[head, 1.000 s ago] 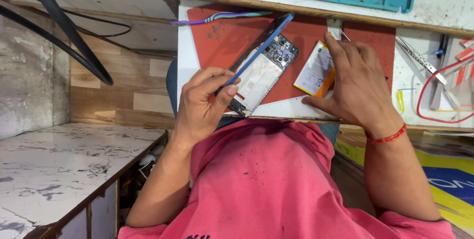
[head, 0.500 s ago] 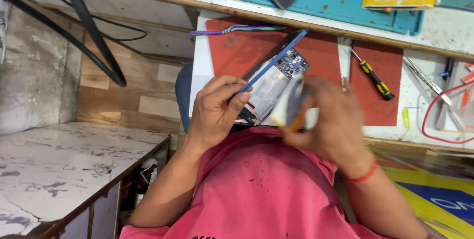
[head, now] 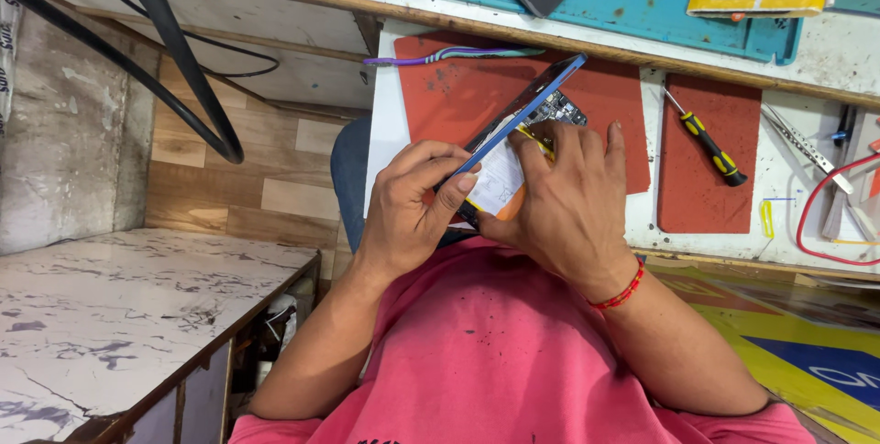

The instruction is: The person is repairing a smartphone by manipulating its internal components. They use a screwdriver to remove screws from the phone's back cover and carefully handle the battery and other parts.

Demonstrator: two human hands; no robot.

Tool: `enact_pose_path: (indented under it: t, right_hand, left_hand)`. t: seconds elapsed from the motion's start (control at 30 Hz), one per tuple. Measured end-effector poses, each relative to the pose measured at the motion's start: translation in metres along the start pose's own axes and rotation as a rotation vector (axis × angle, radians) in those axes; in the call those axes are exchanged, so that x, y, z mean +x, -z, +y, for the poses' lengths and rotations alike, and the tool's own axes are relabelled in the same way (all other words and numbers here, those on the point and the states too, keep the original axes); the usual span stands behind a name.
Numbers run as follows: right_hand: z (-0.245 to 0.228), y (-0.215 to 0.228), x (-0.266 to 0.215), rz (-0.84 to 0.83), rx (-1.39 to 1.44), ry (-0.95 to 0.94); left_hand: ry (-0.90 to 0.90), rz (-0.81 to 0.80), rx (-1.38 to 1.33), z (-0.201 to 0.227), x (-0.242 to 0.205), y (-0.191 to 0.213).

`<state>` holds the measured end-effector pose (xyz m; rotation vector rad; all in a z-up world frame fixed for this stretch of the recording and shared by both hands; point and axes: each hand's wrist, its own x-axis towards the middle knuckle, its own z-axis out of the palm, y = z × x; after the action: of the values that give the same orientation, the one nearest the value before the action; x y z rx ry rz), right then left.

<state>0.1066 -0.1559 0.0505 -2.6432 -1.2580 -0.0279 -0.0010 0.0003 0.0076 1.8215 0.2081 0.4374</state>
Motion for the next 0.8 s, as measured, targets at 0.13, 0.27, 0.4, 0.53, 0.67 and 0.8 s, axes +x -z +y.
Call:
enact_pose_path:
  t: [0.13,0.27,0.4,0.53,0.67,0.8]
  right_hand:
    - [0.002,-0.001,0.002,-0.026,0.004,0.004]
    - [0.003,0.000,0.005,-0.052,0.005,-0.003]
    - [0.008,-0.002,0.005,-0.053,-0.001,0.015]
    - [0.012,-0.007,0.002,-0.050,-0.005,0.019]
    - [0.015,-0.018,-0.007,0.005,0.029,0.022]
    - [0.016,-0.029,-0.022,0.171,0.055,0.040]
  left_hand:
    - [-0.008,-0.009,-0.018,-0.001,0.000,0.000]
    - [0.002,-0.007,-0.011,-0.001,0.000,0.001]
    - [0.005,-0.009,-0.009,-0.002,0.000,0.001]
    - [-0.011,-0.013,-0.014,-0.003,-0.001,0.002]
    - [0.017,-0.019,-0.021,-0.002,-0.002,0.003]
    - [-0.002,-0.023,-0.008,-0.002,-0.002,0.004]
